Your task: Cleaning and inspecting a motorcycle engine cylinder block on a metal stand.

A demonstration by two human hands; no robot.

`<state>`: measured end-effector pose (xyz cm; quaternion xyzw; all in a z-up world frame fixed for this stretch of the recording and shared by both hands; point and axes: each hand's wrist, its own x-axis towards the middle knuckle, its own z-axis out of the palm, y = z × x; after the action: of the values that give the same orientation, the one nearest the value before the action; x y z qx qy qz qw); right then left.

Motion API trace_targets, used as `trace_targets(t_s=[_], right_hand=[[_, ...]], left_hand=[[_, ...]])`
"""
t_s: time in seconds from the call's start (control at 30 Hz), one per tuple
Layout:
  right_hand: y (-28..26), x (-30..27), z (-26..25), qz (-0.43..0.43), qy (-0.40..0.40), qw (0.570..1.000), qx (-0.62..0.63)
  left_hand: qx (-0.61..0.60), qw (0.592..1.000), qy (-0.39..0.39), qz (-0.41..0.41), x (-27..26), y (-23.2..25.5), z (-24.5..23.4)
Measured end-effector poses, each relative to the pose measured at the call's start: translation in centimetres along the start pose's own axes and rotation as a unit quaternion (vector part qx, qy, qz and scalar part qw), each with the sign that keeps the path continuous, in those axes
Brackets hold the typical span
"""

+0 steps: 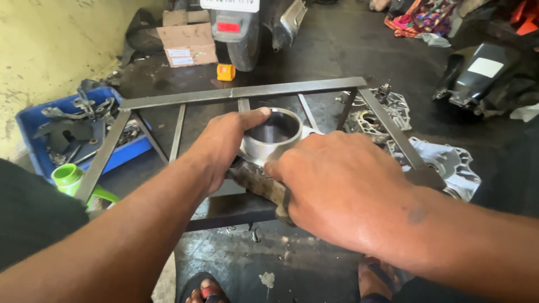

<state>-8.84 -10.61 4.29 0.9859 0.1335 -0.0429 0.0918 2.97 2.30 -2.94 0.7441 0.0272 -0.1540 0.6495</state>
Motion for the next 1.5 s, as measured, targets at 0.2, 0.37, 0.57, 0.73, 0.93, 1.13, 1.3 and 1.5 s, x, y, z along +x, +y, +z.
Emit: trace_targets(t_s=[0.2, 0.37, 0.57, 0.73, 0.93, 1.13, 1.3, 1.5], right_hand=[[-0.1, -0.1, -0.2, 0.038, -0.022, 0.999, 0.031], [1.2, 0.1, 1.1, 0.040, -0.009, 0.997, 0.061], [1.1, 0.1, 1.3, 0.014, 0.028, 0.999, 0.009], [1.7, 0.3, 3.0, -0.060, 0.088, 0.994, -0.002], [0.9, -0.1, 2.8, -0.030, 0.036, 0.999, -0.010], [2.7, 2.6, 4.3, -0.006, 0.113, 0.942, 0.317], [4.7, 0.5, 0.8, 0.133, 0.013, 0.859, 0.494], [8.6, 1.2, 1.9, 0.140, 0.059, 0.820, 0.552]], left_hand=[[-0.006, 1.000, 0.014, -0.024, -0.7, 0.7, 0.4], [-0.007, 1.000, -0.007, 0.011, 0.3, -0.2, 0.0], [0.016, 0.999, 0.014, 0.040, 0.7, -0.6, 0.1], [-0.006, 1.000, 0.007, -0.015, -0.2, 0.3, 0.4], [0.009, 0.999, 0.012, -0.040, -0.1, 0.5, 0.3], [-0.024, 0.999, -0.035, -0.019, 0.2, -0.1, 0.0], [0.069, 0.993, 0.066, 0.076, 0.9, -1.1, -0.8], [0.308, 0.911, 0.258, 0.094, -6.4, 1.5, -0.3]])
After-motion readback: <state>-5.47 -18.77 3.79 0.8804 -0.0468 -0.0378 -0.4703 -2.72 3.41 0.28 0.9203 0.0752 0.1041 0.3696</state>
